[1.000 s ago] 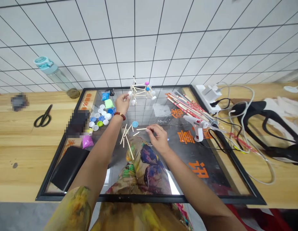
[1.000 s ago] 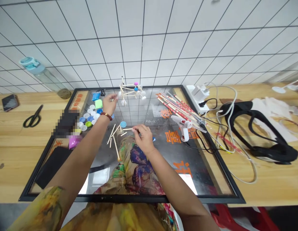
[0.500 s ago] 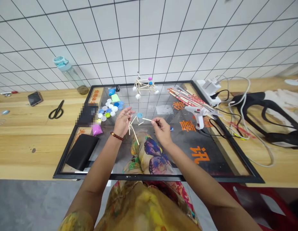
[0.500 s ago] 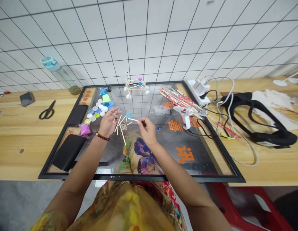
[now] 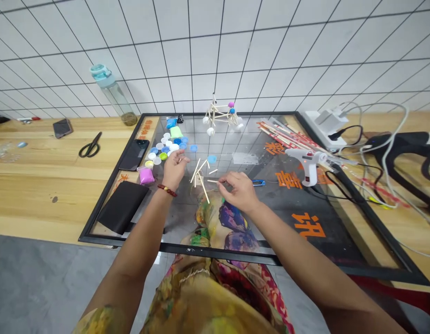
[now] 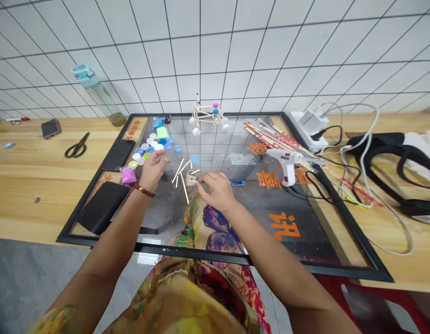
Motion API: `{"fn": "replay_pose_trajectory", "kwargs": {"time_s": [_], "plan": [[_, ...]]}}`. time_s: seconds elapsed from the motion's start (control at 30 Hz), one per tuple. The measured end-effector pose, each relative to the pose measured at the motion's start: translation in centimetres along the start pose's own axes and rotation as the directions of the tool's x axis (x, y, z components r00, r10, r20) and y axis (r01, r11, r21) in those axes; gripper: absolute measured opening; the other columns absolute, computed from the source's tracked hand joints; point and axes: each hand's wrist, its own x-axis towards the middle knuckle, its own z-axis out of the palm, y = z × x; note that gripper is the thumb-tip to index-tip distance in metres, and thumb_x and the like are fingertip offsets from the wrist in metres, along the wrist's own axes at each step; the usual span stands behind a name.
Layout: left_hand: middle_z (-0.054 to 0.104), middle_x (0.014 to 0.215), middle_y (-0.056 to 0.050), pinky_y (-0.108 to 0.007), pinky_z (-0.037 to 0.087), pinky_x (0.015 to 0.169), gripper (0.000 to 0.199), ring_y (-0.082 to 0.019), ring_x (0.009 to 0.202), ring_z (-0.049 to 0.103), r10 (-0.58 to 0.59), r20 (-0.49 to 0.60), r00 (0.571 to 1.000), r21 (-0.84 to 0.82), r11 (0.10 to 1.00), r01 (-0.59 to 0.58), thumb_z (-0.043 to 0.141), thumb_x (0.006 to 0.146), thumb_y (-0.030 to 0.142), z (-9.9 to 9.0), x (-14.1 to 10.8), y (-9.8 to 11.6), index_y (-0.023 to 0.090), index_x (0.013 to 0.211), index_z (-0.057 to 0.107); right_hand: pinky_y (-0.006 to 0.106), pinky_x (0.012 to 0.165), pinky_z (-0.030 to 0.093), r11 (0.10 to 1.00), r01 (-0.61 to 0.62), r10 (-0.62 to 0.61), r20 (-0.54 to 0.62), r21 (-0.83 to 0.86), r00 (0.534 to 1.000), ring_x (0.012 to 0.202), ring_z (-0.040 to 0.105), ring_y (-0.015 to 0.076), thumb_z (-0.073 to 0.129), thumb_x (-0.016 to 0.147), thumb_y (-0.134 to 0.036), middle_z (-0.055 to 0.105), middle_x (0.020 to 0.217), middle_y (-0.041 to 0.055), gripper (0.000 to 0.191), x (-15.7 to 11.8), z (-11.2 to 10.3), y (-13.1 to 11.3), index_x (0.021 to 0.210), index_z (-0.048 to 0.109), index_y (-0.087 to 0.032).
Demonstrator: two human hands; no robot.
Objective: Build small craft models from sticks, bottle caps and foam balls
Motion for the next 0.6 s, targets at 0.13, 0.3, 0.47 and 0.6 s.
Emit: {"fn": "replay_pose_trajectory", "kwargs": {"time_s": [0.13, 0.3, 0.47, 0.6], "plan": [[0.074, 0.093, -0.005, -0.022, 0.042, 0.051, 0.038, -0.008, 0.055, 0.052, -0.238, 0.245, 0.940, -0.288, 0.908, 0.305, 0.062, 0.068, 0.005, 1.3, -1.4, 1.1, 0.020, 0.104, 0.061, 0.033, 0.069, 0.041, 0.995, -0.094, 0.091, -0.121, -0.016, 0.988, 0.067, 0.062, 0.0164, 0.060, 0.091, -0.028, 0.070, 0.073, 0.0008, 0.012, 0.3, -0.1, -0.1, 0.082, 0.066, -0.023], [0.069, 0.126, -0.008, -0.032, 0.057, 0.092, 0.048, -0.018, 0.106, 0.070, -0.249, 0.303, 0.920, -0.482, 0.793, 0.373, 0.066, 0.070, -0.004, 3.7, -3.9, 1.3, 0.022, 0.110, 0.059, 0.034, 0.070, 0.049, 0.990, -0.106, 0.129, -0.287, 0.092, 0.949, 0.065, 0.063, 0.0165, 0.062, 0.090, -0.028, 0.073, 0.077, 0.0021, 0.012, 1.1, -0.3, -1.1, 0.081, 0.067, -0.023], [0.073, 0.118, -0.012, -0.034, 0.050, 0.112, 0.032, -0.021, 0.127, 0.064, -0.368, 0.340, 0.866, -0.508, 0.703, 0.498, 0.060, 0.076, -0.008, 5.6, -5.9, 1.2, 0.014, 0.099, 0.064, 0.037, 0.075, 0.051, 0.999, 0.005, 0.006, -0.259, 0.041, 0.966, 0.076, 0.070, 0.0197, 0.063, 0.090, -0.026, 0.076, 0.082, 0.0041, 0.009, 1.3, 0.2, -2.7, 0.084, 0.068, -0.025], [0.071, 0.128, -0.012, -0.040, 0.047, 0.116, 0.022, -0.023, 0.132, 0.060, -0.393, 0.343, 0.853, -0.567, 0.637, 0.522, 0.054, 0.087, -0.002, 5.6, -6.2, 1.5, 0.013, 0.097, 0.067, 0.036, 0.074, 0.051, 0.994, 0.100, -0.108, -0.273, -0.042, 0.956, 0.081, 0.073, 0.0198, 0.064, 0.090, -0.021, 0.078, 0.085, 0.0044, 0.007, 1.2, 0.3, -2.5, 0.086, 0.069, -0.024]]}}
